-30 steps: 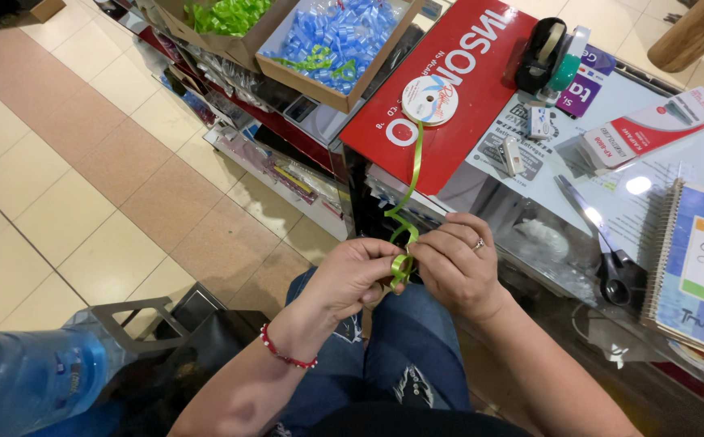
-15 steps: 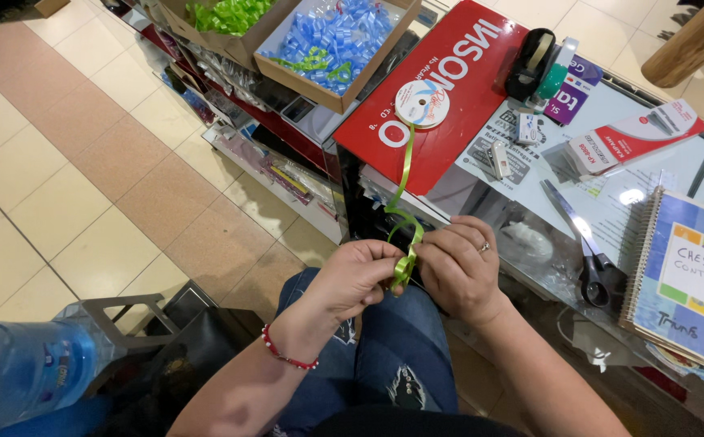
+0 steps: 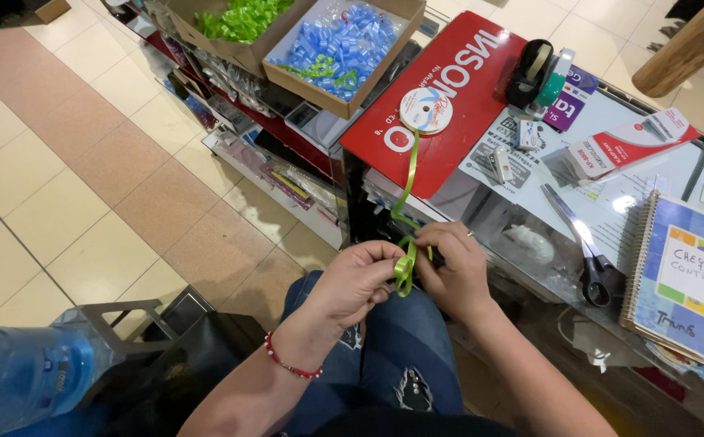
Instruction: The person sits on the floor and ties a green ribbon into a bow using both hands. They secure the bow with a stapler and then use scissors to trim the ribbon ends. The process is repeated to create multiple bows.
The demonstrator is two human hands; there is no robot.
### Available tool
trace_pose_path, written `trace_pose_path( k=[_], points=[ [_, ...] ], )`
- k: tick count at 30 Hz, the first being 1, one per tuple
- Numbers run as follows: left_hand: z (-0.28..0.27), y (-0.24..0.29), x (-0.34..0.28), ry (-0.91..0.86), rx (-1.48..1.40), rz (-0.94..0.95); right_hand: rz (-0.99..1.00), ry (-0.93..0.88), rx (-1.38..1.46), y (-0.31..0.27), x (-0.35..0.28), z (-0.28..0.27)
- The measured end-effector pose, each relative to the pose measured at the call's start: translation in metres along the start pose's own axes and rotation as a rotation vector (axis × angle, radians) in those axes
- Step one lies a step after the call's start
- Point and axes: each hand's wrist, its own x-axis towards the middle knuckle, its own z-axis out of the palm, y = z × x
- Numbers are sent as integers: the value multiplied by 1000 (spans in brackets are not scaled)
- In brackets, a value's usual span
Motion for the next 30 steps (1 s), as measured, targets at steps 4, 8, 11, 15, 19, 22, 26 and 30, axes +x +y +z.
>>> trace_pose_path(
  k=[4, 8, 11, 15, 19, 22, 26, 30],
  points=[
    [-5, 15, -14, 8, -14, 6, 289, -41, 162, -15, -3, 5],
    [-15, 21, -23, 19, -11, 9, 568, -103, 208, -17, -14, 15],
    [-24, 25, -26, 13, 1, 43, 696, -90, 221, -35, -16, 24],
    [-38, 20, -25, 70, -27, 70, 808, -4, 389, -65, -14, 33],
    [-38, 25, -34, 135, -9, 109, 853, 88, 516, -73, -20, 48],
    [-43, 22, -31, 159, 40, 158, 861, 98, 551, -84, -15, 49],
    [-50, 21, -25, 161, 92, 215, 855, 109, 598, -83, -11, 53],
    [-50, 25, -24, 165, 161, 260, 879, 123, 623, -76, -13, 59]
  ],
)
